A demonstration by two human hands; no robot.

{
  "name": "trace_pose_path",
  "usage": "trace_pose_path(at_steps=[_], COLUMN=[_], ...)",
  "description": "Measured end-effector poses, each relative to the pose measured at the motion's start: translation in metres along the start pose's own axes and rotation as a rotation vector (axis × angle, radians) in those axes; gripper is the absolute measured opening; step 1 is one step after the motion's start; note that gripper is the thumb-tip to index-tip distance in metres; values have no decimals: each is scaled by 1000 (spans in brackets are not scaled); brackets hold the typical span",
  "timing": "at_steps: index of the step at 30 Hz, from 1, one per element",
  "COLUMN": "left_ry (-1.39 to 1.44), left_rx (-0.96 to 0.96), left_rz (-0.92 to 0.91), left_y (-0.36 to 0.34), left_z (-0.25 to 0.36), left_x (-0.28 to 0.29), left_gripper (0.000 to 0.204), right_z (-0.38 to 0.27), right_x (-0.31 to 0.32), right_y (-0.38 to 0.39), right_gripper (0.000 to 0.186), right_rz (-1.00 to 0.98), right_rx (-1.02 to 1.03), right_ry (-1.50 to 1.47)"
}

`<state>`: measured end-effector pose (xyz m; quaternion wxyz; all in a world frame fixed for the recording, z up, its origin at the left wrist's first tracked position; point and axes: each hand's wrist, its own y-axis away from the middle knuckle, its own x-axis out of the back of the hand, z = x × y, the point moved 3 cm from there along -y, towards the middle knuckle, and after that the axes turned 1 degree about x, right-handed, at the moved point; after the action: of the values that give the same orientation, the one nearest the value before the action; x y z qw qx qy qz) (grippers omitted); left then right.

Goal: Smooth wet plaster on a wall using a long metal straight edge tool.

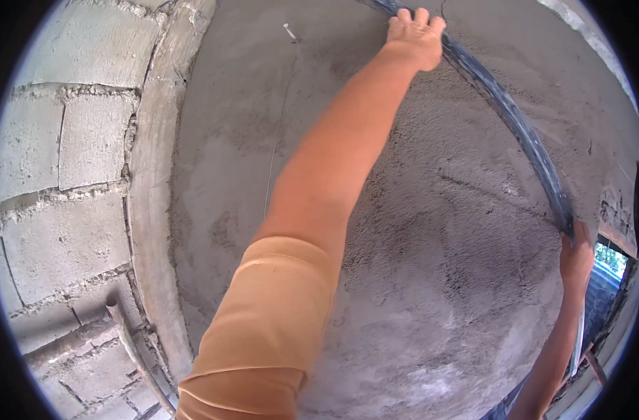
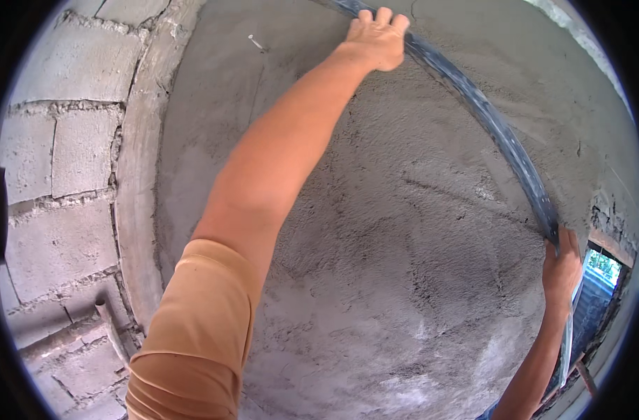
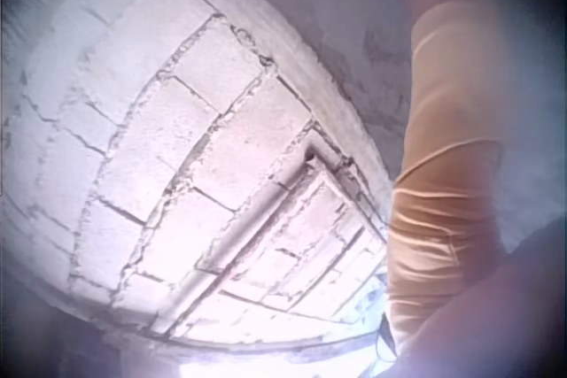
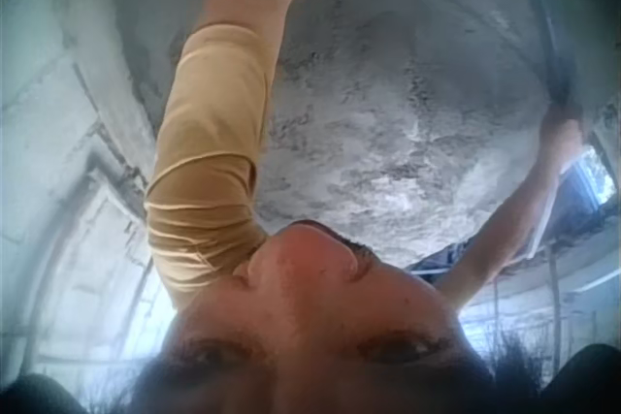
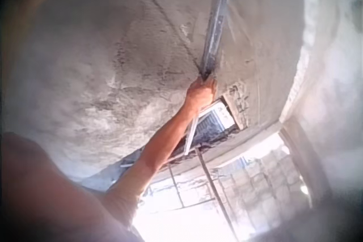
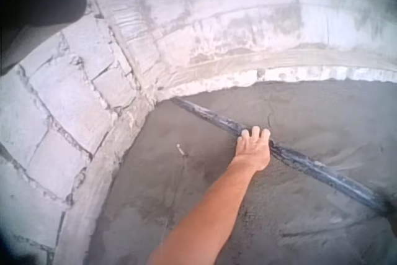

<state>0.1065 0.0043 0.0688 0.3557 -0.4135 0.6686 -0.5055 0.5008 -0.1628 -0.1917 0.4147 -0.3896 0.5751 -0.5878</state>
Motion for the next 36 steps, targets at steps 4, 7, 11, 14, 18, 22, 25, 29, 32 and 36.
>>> trace_pose_path(at_steps=[4, 7, 11, 14, 18, 22, 25, 29, 32, 36], left_ry=[25, 13, -22, 57, 71, 3, -129, -68, -72, -34], left_rx=[145, 117, 143, 76, -27, 111, 95, 106, 6, -135], left_rz=[-95, -124, -150, -106, -89, -69, -77, -238, -155, -176], left_y=[-1, -5, 3, 10, 10, 0, 30, 43, 77, 134], left_z=[-64, -66, -74, -41, -26, -60, -106, -67, -62, -23], left_x=[29, 27, 37, 33, 37, 20, 15, 40, 39, 37], left_gripper=[37, 38, 39, 38, 35, 38, 51, 47, 45, 38], right_z=[-69, -74, -84, -52, -37, -58, -107, -104, -103, -82], right_x=[8, 10, 11, 21, 39, 33, 31, 37, 42, 43], right_y=[-36, -40, -42, -14, 6, 9, 14, 45, 81, 158], right_gripper=[41, 41, 39, 39, 40, 42, 39, 38, 39, 39], right_rz=[10, -8, -29, 5, -48, -63, -133, -174, -218, -331], right_rx=[19, 5, 73, 29, 78, 112, 182, 176, 137, 82], right_ry=[-47, -11, -61, -36, -11, -42, -108, -187, -218, -220])
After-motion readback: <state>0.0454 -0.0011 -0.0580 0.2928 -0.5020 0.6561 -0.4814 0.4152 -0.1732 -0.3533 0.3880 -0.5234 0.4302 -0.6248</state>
